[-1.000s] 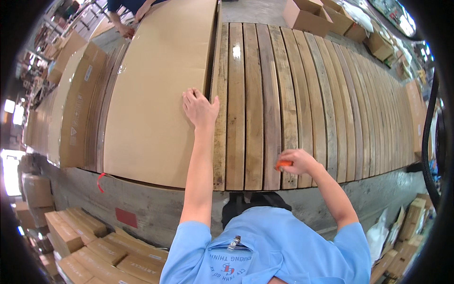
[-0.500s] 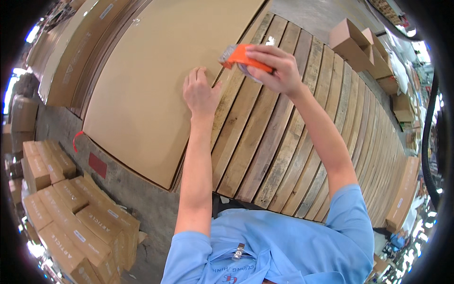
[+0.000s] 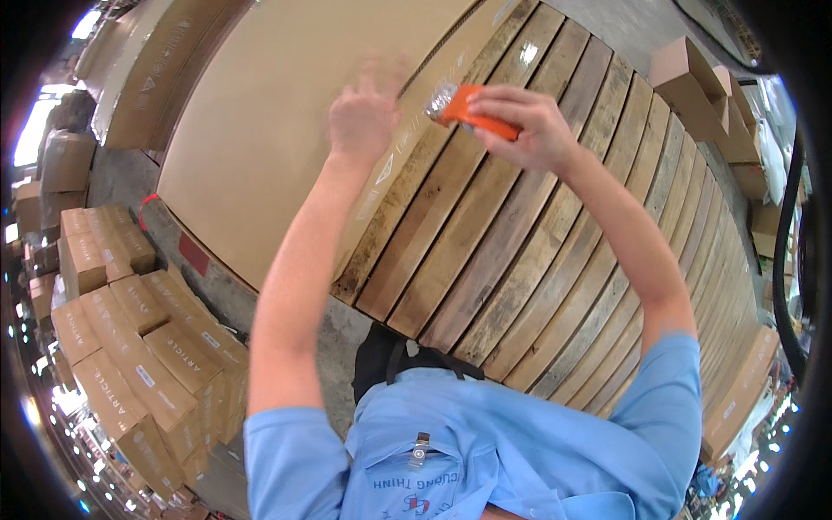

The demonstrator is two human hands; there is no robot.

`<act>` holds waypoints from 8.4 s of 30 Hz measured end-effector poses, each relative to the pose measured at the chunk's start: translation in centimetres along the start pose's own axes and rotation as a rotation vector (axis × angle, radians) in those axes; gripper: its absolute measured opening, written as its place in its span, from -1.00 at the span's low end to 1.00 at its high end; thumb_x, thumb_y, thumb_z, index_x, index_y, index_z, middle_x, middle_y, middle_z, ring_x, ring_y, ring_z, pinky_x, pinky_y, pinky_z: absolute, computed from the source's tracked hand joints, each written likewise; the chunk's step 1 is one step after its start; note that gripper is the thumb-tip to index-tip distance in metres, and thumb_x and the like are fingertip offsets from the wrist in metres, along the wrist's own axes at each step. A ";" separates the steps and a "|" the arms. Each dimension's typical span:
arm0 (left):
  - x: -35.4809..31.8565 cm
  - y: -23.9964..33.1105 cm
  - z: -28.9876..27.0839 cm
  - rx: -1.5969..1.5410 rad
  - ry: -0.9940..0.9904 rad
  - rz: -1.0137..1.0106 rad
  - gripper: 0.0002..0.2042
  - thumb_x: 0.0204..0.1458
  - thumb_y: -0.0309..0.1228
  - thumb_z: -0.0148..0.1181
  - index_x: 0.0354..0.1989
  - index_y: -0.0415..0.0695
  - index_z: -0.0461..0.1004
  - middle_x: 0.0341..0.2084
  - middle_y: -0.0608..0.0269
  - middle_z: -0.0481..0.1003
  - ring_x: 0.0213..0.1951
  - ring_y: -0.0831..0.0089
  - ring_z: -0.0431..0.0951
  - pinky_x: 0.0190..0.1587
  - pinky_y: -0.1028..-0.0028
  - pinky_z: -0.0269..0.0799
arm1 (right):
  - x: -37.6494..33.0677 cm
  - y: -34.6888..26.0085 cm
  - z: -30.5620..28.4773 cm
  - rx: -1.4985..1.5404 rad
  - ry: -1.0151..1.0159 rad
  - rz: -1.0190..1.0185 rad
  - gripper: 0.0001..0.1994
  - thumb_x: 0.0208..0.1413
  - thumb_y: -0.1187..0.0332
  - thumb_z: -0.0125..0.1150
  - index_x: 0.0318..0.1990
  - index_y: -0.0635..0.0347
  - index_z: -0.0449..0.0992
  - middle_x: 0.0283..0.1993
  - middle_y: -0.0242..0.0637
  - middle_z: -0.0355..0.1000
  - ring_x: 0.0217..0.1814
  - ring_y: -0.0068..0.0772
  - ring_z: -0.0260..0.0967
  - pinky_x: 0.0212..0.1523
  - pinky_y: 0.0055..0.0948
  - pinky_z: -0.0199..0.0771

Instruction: The person places protective foam and plastic wrap into a cardboard box, then closes and seals the box with packing tape. The person works alongside another worker in a warehouse setting.

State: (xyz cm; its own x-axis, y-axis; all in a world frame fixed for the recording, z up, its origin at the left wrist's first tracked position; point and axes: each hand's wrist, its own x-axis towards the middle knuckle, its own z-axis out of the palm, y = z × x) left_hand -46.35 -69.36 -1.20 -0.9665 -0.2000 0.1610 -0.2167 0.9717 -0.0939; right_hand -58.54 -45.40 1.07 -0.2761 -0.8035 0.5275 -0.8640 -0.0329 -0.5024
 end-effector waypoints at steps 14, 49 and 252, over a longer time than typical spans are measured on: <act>-4.8 4.2 5.8 0.544 -0.154 0.343 -0.47 0.34 -0.35 0.00 0.46 -0.20 0.19 0.49 0.02 0.19 0.51 0.14 0.15 0.51 0.12 0.00 | -13.1 -1.7 5.6 -0.139 -0.848 0.531 -0.84 -0.06 0.25 0.30 -0.43 0.12 0.66 -0.37 -0.04 0.58 -0.27 0.07 0.58 -0.25 -0.06 0.59; -21.9 -4.8 -3.3 0.520 -0.250 0.211 -0.36 0.30 -0.29 0.04 0.57 0.04 0.10 0.57 0.12 0.03 0.43 0.11 0.24 0.43 0.03 0.17 | -1.4 -18.5 14.5 0.012 -0.306 0.216 -0.77 -0.06 0.35 0.38 -0.22 0.16 0.71 -0.13 -0.16 0.64 -0.23 -0.15 0.64 -0.21 -0.25 0.72; -12.0 -70.8 22.2 -1.520 -1.769 0.465 -0.81 0.22 -0.52 0.31 -0.01 -0.19 0.57 -0.15 0.31 0.65 -0.15 0.59 0.62 -0.10 0.56 0.54 | 61.4 -43.0 74.0 -1.156 1.130 1.433 -0.71 -0.04 0.41 0.42 -0.12 0.28 0.68 -0.03 -0.19 0.62 -0.20 -0.17 0.67 -0.24 -0.33 0.73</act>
State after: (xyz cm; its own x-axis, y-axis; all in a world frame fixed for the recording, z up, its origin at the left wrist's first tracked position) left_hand -22.50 -138.59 -18.31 -0.2297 0.8933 -0.3864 -0.6152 0.1744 0.7688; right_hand -7.17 -137.34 4.40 -0.4852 0.6717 0.5598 0.4249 0.7406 -0.5205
